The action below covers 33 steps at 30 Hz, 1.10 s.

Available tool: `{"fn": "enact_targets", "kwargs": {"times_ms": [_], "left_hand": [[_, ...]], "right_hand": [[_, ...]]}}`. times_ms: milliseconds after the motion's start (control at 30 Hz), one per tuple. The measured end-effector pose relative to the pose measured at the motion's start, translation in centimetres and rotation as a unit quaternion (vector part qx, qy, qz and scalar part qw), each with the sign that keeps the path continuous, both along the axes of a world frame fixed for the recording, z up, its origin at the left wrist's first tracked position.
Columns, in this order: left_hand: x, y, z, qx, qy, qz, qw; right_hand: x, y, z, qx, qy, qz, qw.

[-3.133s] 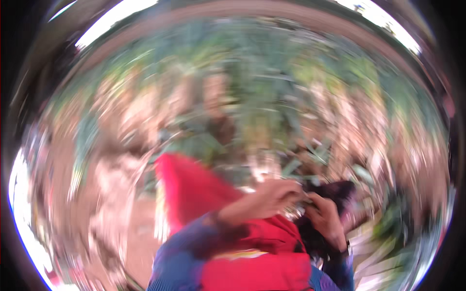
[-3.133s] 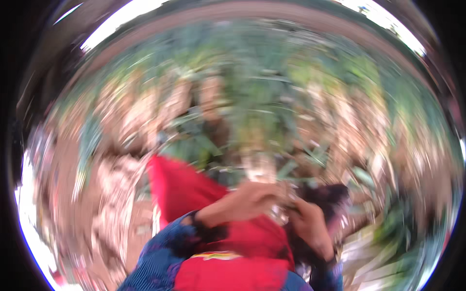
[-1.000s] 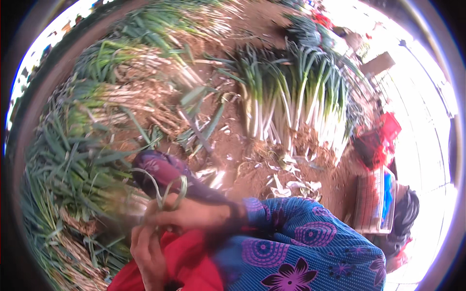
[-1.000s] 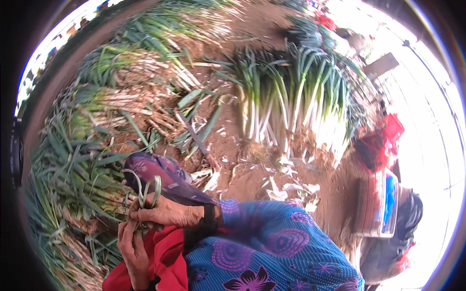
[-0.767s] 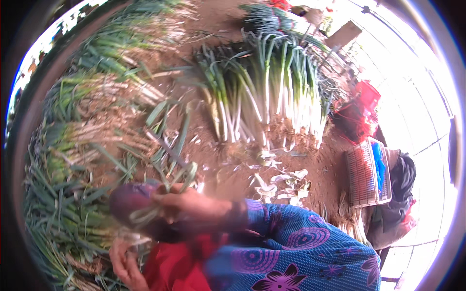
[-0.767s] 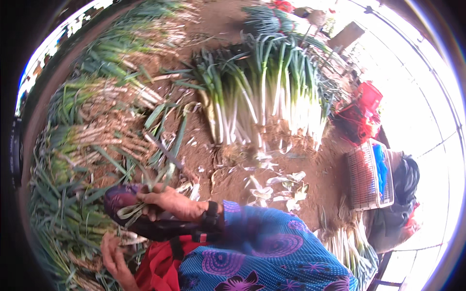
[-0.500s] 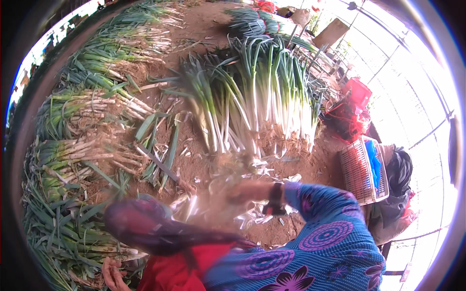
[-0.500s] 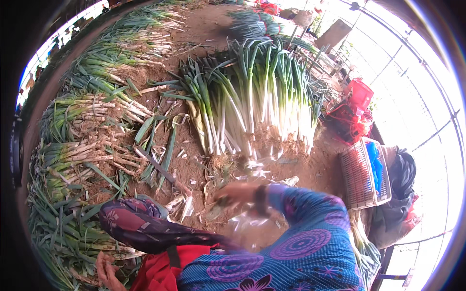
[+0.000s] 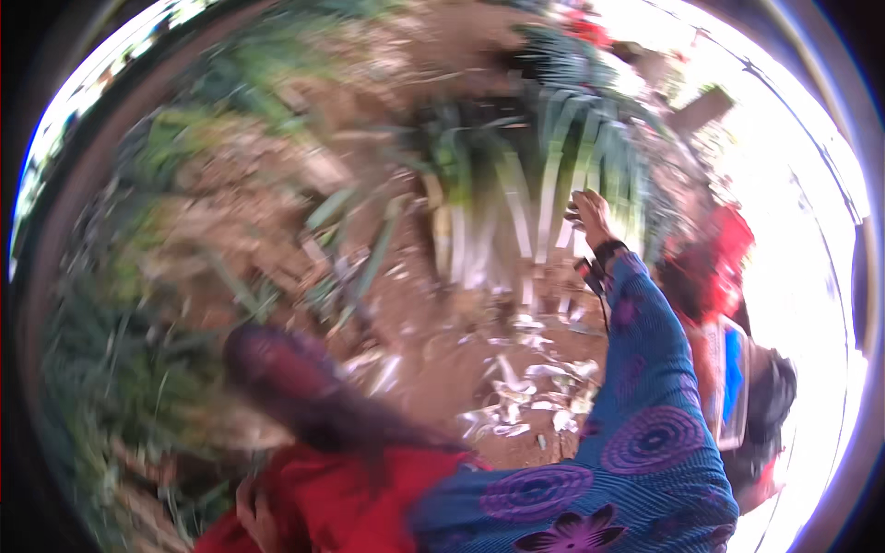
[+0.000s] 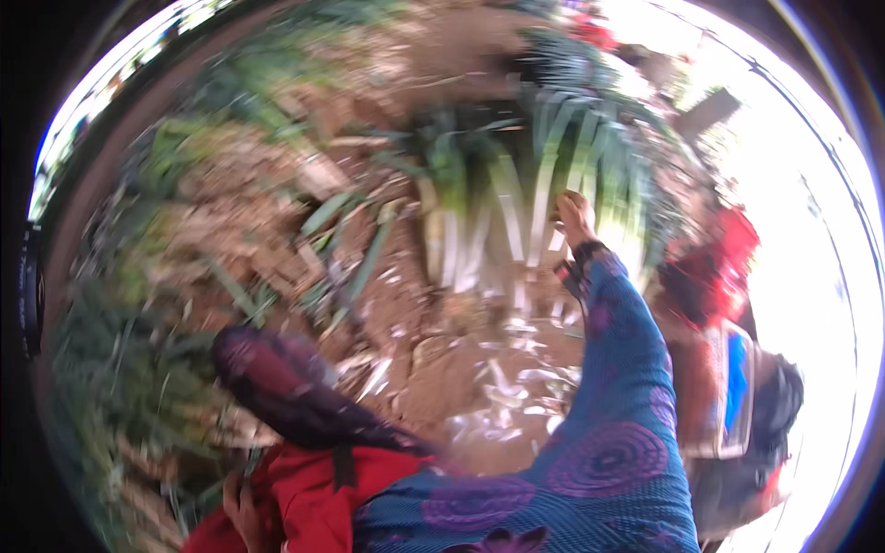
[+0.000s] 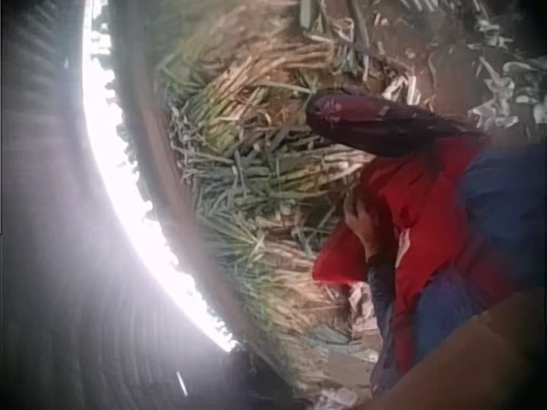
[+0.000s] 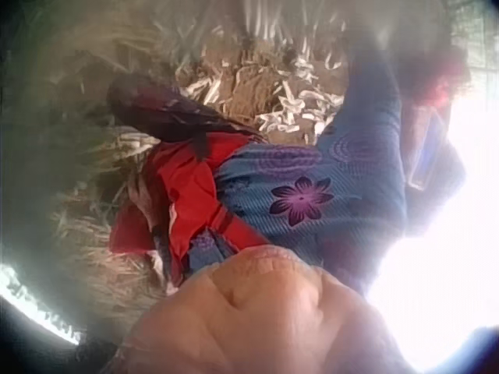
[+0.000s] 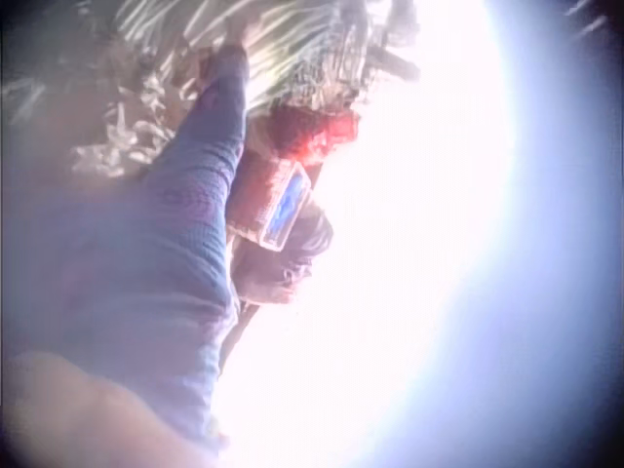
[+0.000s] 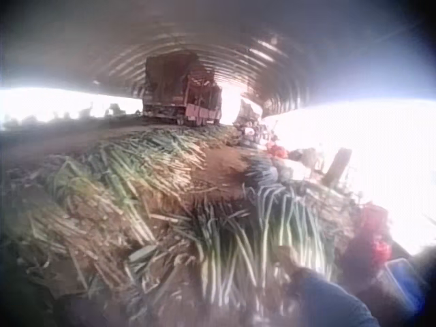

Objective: The person cuts ties on bundles of leeks with a knife, peels the outer layers from individual leeks by hand, and stacks them onto a pile.

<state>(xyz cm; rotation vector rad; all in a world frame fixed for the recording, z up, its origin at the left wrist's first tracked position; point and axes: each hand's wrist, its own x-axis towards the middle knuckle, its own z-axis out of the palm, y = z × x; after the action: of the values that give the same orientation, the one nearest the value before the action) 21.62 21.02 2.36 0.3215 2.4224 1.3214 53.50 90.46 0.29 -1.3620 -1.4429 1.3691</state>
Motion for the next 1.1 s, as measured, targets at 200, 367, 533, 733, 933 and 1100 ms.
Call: {"fn": "enact_targets", "kwargs": {"times_ms": [200,367,533,733,933,1100], "left_hand": [[0.8,-1.7,5.9,0.140,0.001,0.080,0.987],[0.3,-10.1,12.1,0.069,0.234,0.142,0.959],[-3.8,-15.4,13.5,0.085,0.214,0.305,0.924],[-13.5,-14.1,9.0,0.234,0.094,0.310,0.917],[-19.6,-9.6,-0.9,0.054,0.160,0.066,0.983],[-22.5,-6.3,-10.7,-0.016,-0.104,0.135,0.985]], "right_hand": [[-19.1,-15.1,-4.5,-0.072,-0.006,0.276,0.958],[-33.1,-23.2,2.8,0.031,0.121,0.454,0.882],[-42.5,-34.4,12.0,0.024,0.107,0.550,0.828],[-48.3,-43.9,8.3,-0.055,0.070,0.654,0.751],[-47.0,-44.3,6.4,-0.113,-0.014,0.673,0.731],[-42.7,-42.1,11.7,0.012,0.062,0.544,0.837]]}}
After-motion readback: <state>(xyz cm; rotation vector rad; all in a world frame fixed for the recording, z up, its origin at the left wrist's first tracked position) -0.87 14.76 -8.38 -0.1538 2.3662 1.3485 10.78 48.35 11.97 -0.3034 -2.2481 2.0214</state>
